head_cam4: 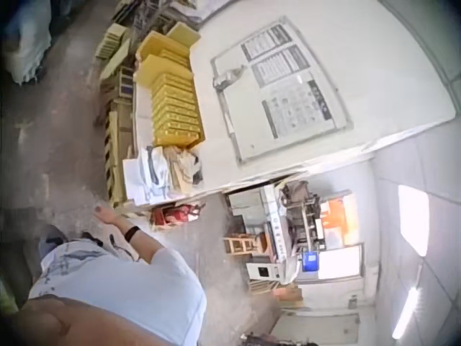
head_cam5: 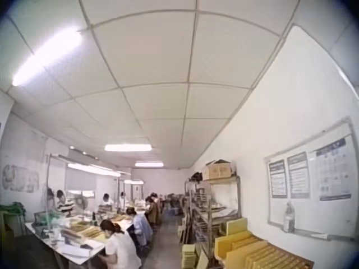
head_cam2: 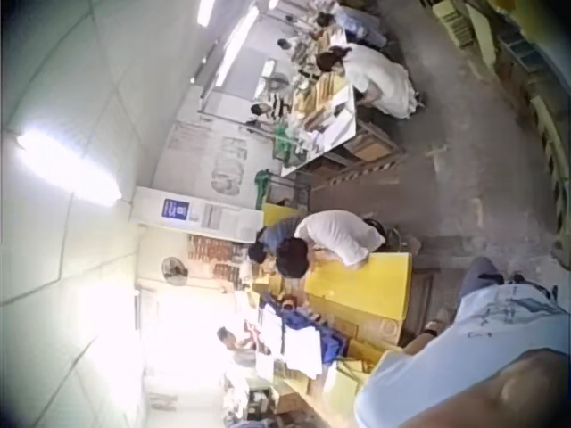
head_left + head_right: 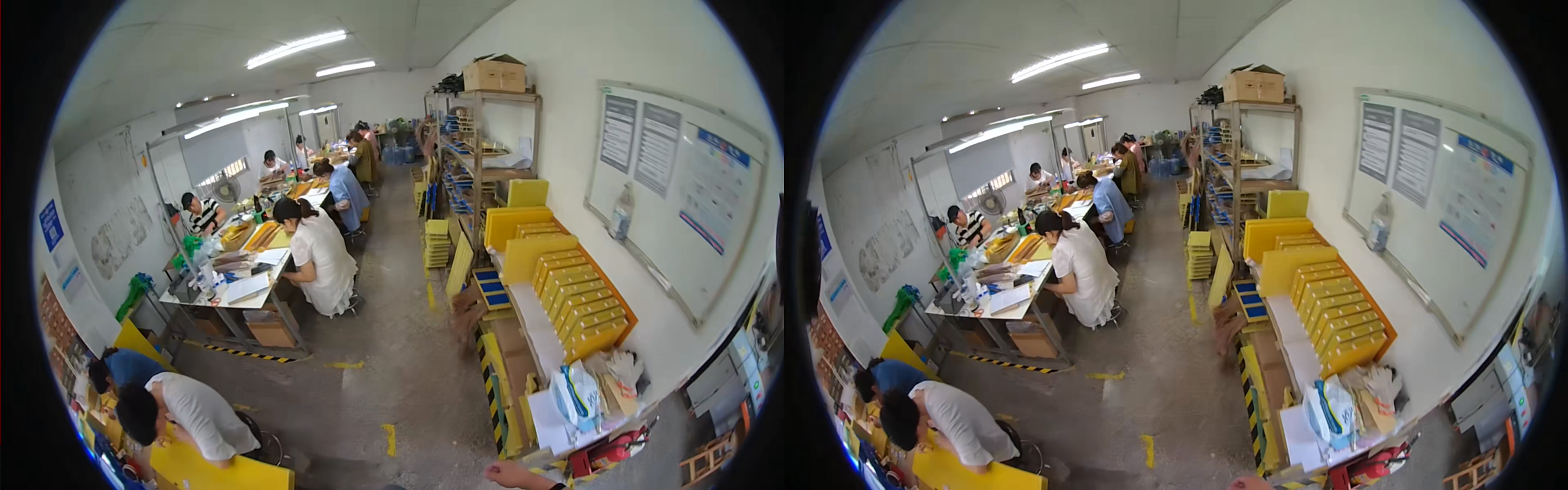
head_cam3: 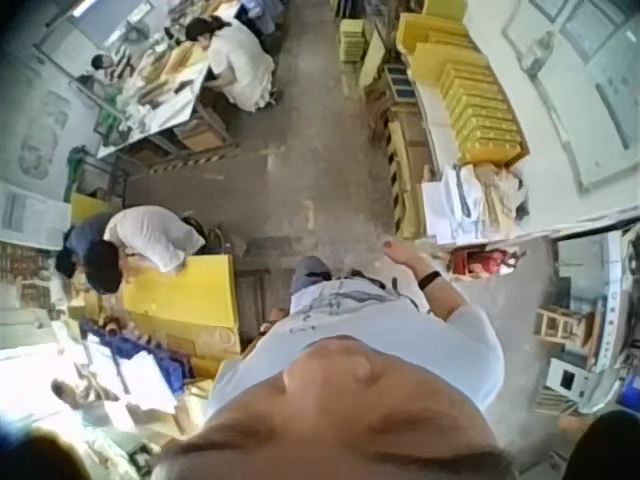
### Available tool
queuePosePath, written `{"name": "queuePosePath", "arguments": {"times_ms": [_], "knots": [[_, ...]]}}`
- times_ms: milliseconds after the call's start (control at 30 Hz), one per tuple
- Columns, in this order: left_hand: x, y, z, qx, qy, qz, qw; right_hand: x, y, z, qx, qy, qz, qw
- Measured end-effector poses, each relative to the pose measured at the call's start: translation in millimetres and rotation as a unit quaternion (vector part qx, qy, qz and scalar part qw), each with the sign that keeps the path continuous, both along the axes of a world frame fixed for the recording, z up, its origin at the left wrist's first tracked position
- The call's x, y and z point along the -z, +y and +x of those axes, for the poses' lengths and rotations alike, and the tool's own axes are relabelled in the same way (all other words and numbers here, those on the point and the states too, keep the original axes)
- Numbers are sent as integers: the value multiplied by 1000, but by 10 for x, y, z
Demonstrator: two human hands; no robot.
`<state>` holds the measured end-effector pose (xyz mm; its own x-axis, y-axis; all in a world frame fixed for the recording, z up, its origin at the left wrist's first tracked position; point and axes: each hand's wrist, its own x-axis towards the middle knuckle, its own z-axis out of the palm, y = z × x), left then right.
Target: The recorder is seen walking through a fabrication floor, picking up a board with wires and placing it on a workbench to perform assembly or quality control.
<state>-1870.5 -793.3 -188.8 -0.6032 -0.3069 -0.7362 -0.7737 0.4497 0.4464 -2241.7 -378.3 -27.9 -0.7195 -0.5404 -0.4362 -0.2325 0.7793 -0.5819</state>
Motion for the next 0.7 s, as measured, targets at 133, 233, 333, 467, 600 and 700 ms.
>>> {"name": "queuePosePath", "arguments": {"times_ms": [133, 233, 333, 467, 600, 700], "knots": [[24, -562, -937, -79, -18, 31, 996, 214, -683, -907, -1, 7, -132, 991], [176, -972, -1367, -134, -13, 44, 990, -45, -1394, -1433, 23, -101, -74, 992], [293, -1591, -2334, -89, 44, 38, 994, 164, -1727, -1994, 79, -65, -104, 989], [354, -2314, -3950, 52, 124, 0, 991, 28, -2048, -3018, 238, -192, -193, 932], [414, -3427, -4140, -73, 253, 22, 964, -401, -3176, -3764, 19, -49, -103, 993], [-218, -3653, -5543, -232, 229, 114, 939, -462, -3279, -4520, 40, -51, -104, 992]]}}
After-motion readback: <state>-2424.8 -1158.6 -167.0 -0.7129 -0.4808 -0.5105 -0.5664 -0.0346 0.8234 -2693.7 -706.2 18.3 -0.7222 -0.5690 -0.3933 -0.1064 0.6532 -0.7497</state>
